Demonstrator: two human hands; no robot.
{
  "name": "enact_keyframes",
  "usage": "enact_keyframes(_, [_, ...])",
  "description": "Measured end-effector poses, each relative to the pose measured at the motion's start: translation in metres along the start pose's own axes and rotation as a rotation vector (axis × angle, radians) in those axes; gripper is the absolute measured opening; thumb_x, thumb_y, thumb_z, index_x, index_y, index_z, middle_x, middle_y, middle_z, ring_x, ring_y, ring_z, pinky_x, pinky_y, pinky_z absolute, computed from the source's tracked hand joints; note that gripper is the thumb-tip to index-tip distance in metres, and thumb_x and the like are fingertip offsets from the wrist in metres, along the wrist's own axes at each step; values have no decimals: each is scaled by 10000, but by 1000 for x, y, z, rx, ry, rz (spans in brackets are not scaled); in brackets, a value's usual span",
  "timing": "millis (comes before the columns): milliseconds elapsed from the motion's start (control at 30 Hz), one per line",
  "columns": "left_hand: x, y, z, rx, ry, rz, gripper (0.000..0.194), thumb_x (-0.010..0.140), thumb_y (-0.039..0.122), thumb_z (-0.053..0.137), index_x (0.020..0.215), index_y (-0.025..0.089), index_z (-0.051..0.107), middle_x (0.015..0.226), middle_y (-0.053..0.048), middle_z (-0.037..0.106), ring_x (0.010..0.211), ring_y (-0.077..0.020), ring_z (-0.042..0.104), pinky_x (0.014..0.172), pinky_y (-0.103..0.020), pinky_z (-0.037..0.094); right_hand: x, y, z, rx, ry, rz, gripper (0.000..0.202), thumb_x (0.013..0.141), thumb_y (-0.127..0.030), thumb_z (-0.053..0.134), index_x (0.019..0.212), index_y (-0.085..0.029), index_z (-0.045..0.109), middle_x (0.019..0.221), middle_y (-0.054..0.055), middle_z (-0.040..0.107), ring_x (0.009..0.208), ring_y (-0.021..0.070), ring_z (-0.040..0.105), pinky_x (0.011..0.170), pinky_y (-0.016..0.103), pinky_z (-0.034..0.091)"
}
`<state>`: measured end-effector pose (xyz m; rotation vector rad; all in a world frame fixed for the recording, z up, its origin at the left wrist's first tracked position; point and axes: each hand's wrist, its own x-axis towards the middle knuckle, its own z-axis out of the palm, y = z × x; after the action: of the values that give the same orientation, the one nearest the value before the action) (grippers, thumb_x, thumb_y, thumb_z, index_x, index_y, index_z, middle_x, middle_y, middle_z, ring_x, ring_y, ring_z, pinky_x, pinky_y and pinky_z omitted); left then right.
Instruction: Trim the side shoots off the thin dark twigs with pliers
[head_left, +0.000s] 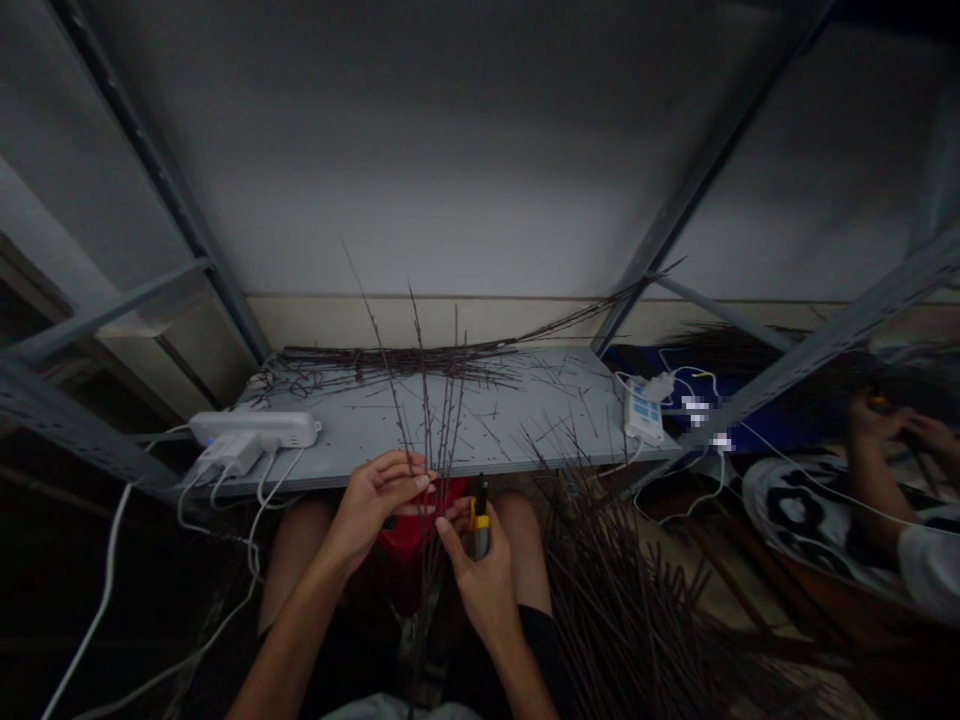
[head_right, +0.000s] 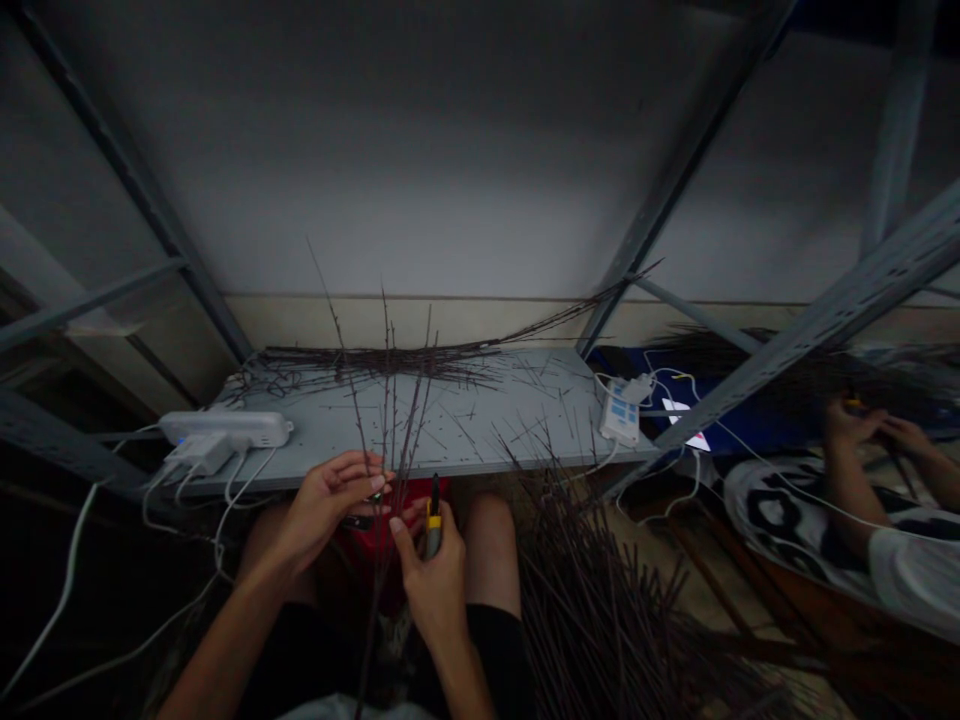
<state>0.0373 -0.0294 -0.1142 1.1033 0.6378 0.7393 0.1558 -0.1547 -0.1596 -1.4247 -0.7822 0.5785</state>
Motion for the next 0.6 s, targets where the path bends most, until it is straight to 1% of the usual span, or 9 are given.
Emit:
enact_keyframes(100, [-4,-4,-3,-10,19,-18,391,754,286,854,1080,136,697,1024,-121,768,934,-267,739,754,-411,660,11,-14,-14,-150,29,-112,244,882,-387,705,1019,-202,625,925,51,713,838,206,681,804,325,547])
enact_keyframes(200, [-6,-6,-5,-48,18,-20,413,750,272,858,1104,137,692,1058,-133,770,957,-278,743,778,-438,658,20,-30,-25,-242,-17,-176,213,894,-373,688,1017,-208,629,941,56,718,861,217,685,812,333,542])
enact_keyframes(267, [-8,-6,-5,-73,18,-14,405,746,268,862,1091,141,692,1082,-140,769,954,-282,748,789,-449,655,22,-39,-27,-258,-56,-193,195,906,-365,669,1022,-215,628,937,50,723,847,215,688,796,327,542])
enact_keyframes(400, [-9,-7,-5,-91,-6,-10,374,766,255,846,1086,154,682,1137,-145,763,951,-275,754,805,-443,649,18,-47,-19,-291,-108,-217,116,909,-323,658,983,-235,640,895,31,730,807,207,686,780,312,541])
enact_keyframes(533, [-10,-9,-7,-74,-24,0,407,755,202,850,1118,159,673,1185,-150,748,1018,-272,739,818,-378,638,19,-46,-6,-261,-151,-233,129,907,-292,646,1030,-256,635,971,29,739,893,220,695,850,330,534])
enact_keyframes(600, [-10,-10,-9,-78,-27,12,436,738,171,858,1131,161,669,1195,-151,743,1042,-274,730,838,-374,631,25,-45,0,-274,-153,-235,156,896,-278,649,1050,-258,630,1001,36,739,928,229,694,858,337,533])
